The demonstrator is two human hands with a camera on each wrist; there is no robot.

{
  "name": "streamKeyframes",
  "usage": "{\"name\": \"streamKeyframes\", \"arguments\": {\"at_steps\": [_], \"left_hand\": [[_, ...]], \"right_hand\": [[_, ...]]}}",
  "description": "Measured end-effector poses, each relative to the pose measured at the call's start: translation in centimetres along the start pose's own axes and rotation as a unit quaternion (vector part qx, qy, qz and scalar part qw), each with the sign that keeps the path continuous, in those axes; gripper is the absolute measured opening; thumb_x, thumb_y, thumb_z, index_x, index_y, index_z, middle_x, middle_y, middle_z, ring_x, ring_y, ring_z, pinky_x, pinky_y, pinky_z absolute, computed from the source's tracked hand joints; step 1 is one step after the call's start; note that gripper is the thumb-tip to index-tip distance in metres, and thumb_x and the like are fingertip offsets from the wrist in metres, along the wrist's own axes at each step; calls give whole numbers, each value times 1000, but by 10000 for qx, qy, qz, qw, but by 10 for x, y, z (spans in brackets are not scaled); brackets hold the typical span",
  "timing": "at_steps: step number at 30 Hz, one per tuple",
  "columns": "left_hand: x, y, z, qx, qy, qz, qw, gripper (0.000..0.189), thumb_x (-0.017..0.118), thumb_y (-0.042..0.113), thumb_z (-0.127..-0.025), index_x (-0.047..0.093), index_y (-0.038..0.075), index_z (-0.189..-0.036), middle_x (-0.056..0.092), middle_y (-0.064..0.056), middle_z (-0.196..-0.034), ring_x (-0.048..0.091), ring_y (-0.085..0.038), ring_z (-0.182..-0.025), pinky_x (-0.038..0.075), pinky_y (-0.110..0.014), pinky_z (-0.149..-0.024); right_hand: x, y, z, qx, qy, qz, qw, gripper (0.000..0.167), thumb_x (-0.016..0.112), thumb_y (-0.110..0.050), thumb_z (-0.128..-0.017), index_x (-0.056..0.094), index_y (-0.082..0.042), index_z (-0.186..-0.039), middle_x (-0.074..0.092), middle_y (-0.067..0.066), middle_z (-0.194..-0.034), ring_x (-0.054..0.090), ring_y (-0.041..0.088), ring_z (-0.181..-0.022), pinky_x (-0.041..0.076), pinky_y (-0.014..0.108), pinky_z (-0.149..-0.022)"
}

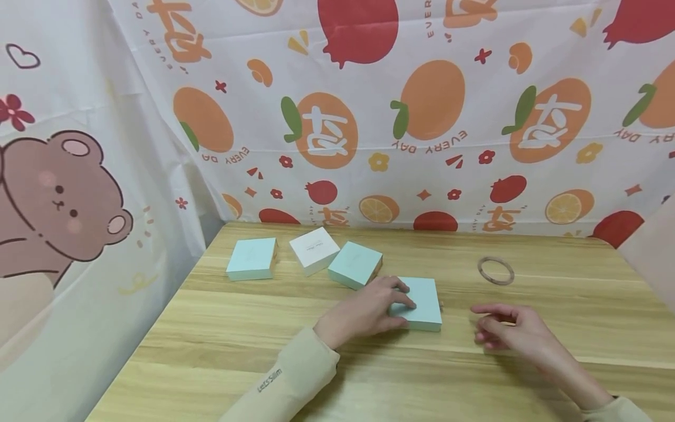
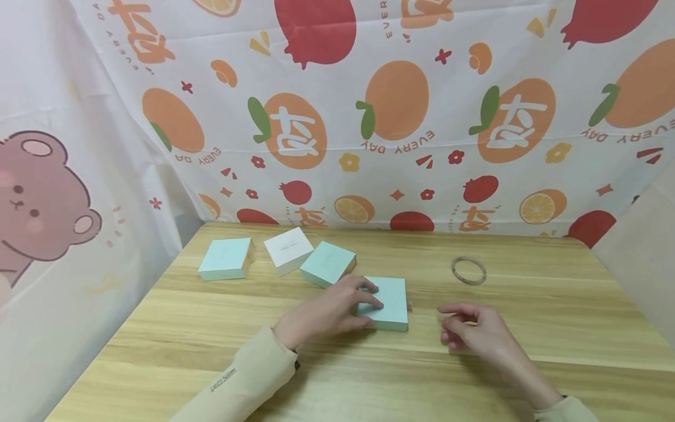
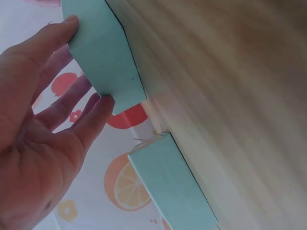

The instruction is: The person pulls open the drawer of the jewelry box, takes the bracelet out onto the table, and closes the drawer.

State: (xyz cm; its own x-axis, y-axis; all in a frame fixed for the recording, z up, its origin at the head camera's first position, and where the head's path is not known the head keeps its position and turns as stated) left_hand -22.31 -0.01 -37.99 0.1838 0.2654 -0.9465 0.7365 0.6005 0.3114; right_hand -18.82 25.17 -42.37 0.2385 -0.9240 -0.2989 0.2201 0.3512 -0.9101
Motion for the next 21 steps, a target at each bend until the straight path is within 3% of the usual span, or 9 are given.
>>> {"name": "streamKeyframes", "arguments": {"at_steps": [14,21], "left_hand": [[6,-4,-44,-82,140,41,9999,29,78,29,-92,78,19,-119,68,-3,-130,59,-21,-126,45,-30,-110],[8,-5,-59,-97,143,13,9999,29,78,28,-92,78,18,-119,68,-4,-130,60,-19,-124,43,-31,-112]], "right_hand": [[-9,4,2,-113,51,-102,9999,46,60,-10,-101,52,13,-140,74,13,-103,75,15,-88,63,33,-77],[-13,7,2,-41,142,-88,9999,45,59,-9,-102,52,14,-140,74,10,-98,75,14,-87,63,33,-77]]}}
Point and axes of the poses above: each hand's wrist, its own z-axis away from the middle knuckle, its own x-axis out of the palm, y = z × x, the point moved 6 cm from there along -z, towards the middle knuckle
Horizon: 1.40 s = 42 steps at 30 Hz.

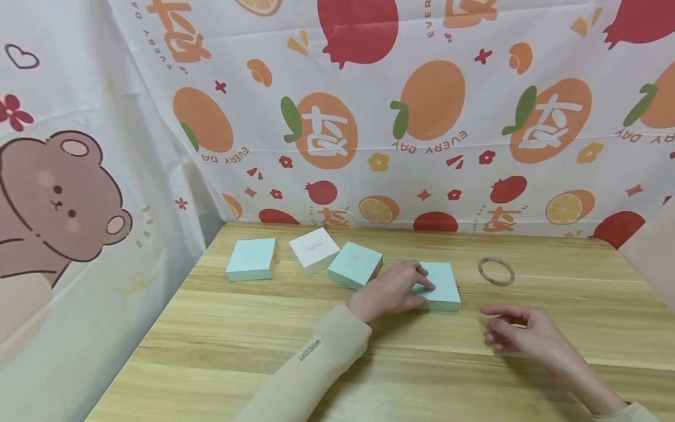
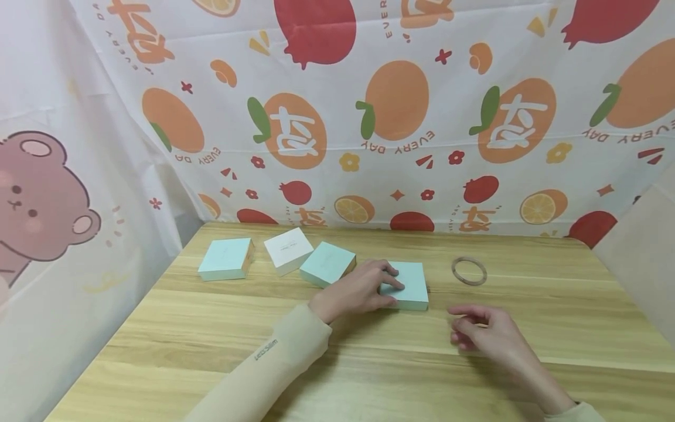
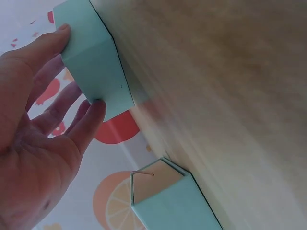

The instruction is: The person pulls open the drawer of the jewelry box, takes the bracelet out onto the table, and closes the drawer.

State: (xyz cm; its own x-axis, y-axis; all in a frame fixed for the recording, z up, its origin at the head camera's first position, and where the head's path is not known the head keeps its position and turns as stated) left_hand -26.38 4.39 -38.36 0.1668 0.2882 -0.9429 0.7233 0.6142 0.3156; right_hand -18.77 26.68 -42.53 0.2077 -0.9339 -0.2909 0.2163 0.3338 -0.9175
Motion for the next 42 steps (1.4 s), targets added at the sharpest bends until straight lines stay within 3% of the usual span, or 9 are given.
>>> {"name": "streamKeyframes", "arguments": {"at_steps": [19,42], "left_hand": [[6,-2,-27,-234,-257,45,9994,33,76,30,-93,76,19,-124,65,-3,-135,57,-19,-126,41,-28,-113],[12,-5,-48,-258,-255,55,9993,35,76,31,-94,74,20,-127,65,-1,-137,55,-17,-129,40,-28,-115]], "right_hand": [[-8,6,3,130,69,129,9998,44,60,-10,-102,53,12,-139,75,8,-106,75,13,-88,63,32,-76],[-10,9,3,223,94,184,9995,42,60,-12,-103,56,11,-138,76,8,-105,74,12,-88,62,32,-75]]}}
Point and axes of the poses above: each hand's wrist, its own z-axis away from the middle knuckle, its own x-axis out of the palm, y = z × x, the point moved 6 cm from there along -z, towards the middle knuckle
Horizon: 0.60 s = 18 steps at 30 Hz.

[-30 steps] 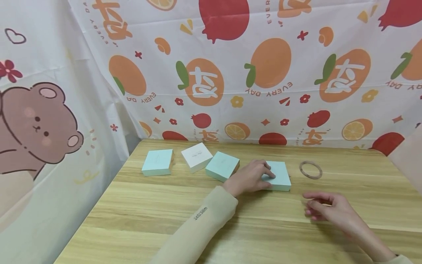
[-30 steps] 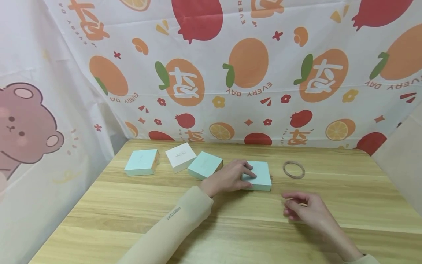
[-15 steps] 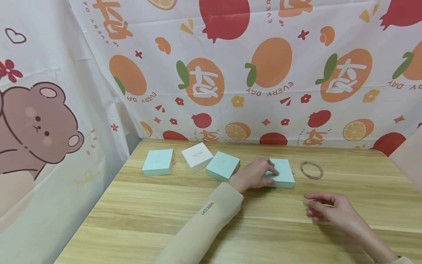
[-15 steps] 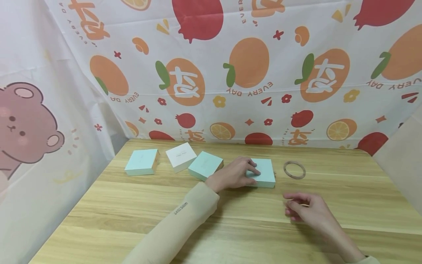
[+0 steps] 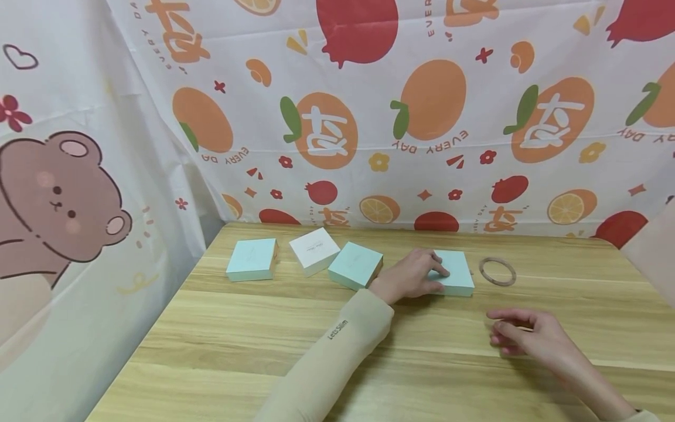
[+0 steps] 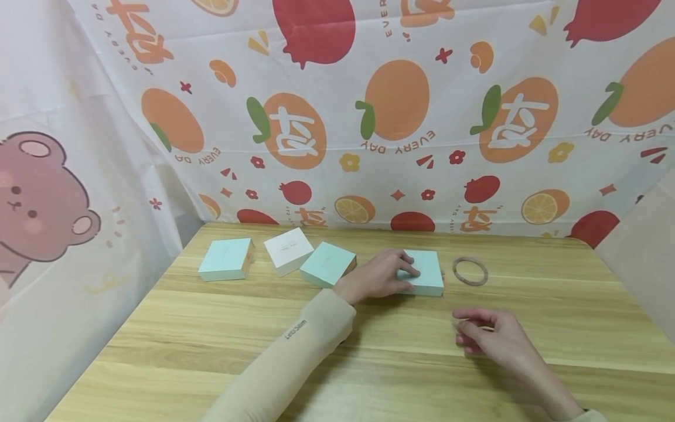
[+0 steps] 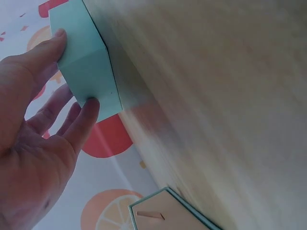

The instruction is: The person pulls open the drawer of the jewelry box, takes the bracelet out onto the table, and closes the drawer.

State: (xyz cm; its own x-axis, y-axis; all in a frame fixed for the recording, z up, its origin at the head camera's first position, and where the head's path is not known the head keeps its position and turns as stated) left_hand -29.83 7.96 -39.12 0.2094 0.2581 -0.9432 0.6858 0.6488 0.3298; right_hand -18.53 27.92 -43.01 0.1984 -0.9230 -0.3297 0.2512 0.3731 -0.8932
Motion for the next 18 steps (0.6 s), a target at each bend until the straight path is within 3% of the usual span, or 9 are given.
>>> {"name": "streamKeyframes", "arguments": {"at_steps": [12,18], "left_hand": [[-1,5,-3,184,83,-161,9997,31,68,30,-99,74,16,-127,67,-2,-137,56,-17,-132,40,-28,-117],[1,4,-10,89,92,-65,9999,33,69,29,-99,73,17,-129,66,-2,-138,56,-16,-133,42,-26,-115]], "right_hand": [[1,-1,-1,-40,11,19,10000,42,60,-12,-103,56,11,-138,76,9,-107,75,11,-89,62,31,-76],[2,-2,-1,-27,-21,2,10000,42,60,-12,-102,56,11,-137,76,10,-108,75,11,-89,62,31,-76]]}}
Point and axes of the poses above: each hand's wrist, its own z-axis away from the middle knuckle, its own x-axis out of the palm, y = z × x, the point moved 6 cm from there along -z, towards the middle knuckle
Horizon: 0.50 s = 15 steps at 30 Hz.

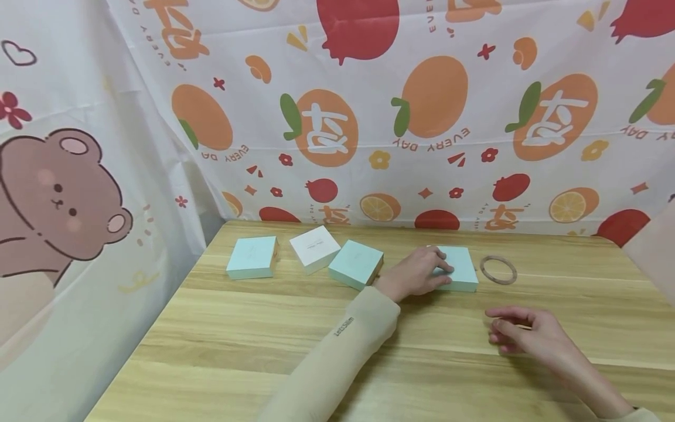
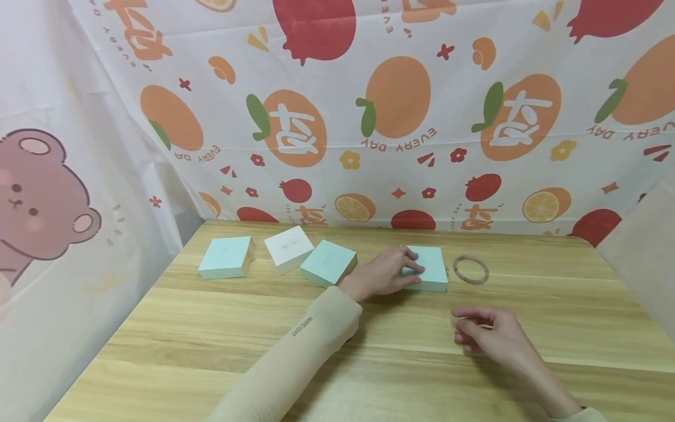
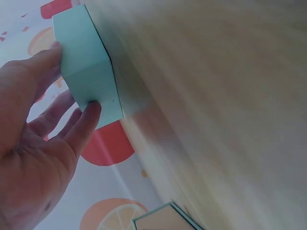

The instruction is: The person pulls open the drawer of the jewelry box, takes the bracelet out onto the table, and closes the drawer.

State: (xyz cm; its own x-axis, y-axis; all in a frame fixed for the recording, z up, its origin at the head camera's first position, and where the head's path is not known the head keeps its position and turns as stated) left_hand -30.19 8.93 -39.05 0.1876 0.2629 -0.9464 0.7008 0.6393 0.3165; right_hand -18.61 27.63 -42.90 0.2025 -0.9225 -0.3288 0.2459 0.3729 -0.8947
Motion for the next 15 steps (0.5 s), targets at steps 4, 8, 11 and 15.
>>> {"name": "streamKeyframes", "arguments": {"at_steps": [4,8,11,15], "left_hand": [[1,-2,-7,-159,-22,76,9998,33,70,29,-98,73,18,-129,66,0,-138,56,-15,-133,43,-24,-114],[2,-1,-13,-142,4,1,9999,33,70,29,-98,73,18,-129,67,0,-138,56,-15,-134,43,-25,-115],[3,0,-15,-144,45,21,9999,32,70,28,-98,73,18,-129,67,0,-138,56,-15,-134,43,-24,-114],[4,1,-18,-202,41,84,9998,32,70,28,-98,73,19,-128,66,1,-138,56,-15,-134,43,-25,-114]], "right_hand": [[0,1,0,2,-14,-32,10000,42,60,-13,-102,56,11,-137,76,9,-108,75,12,-89,62,32,-76],[-1,3,0,10,-20,-40,10000,42,60,-12,-103,56,11,-137,76,8,-107,74,11,-89,62,32,-76],[-3,4,1,26,6,-31,10000,41,59,-12,-103,56,10,-137,75,7,-106,74,11,-88,62,31,-76],[-4,5,1,30,42,-6,10000,40,59,-13,-103,57,10,-137,75,6,-106,74,10,-88,62,31,-75]]}}
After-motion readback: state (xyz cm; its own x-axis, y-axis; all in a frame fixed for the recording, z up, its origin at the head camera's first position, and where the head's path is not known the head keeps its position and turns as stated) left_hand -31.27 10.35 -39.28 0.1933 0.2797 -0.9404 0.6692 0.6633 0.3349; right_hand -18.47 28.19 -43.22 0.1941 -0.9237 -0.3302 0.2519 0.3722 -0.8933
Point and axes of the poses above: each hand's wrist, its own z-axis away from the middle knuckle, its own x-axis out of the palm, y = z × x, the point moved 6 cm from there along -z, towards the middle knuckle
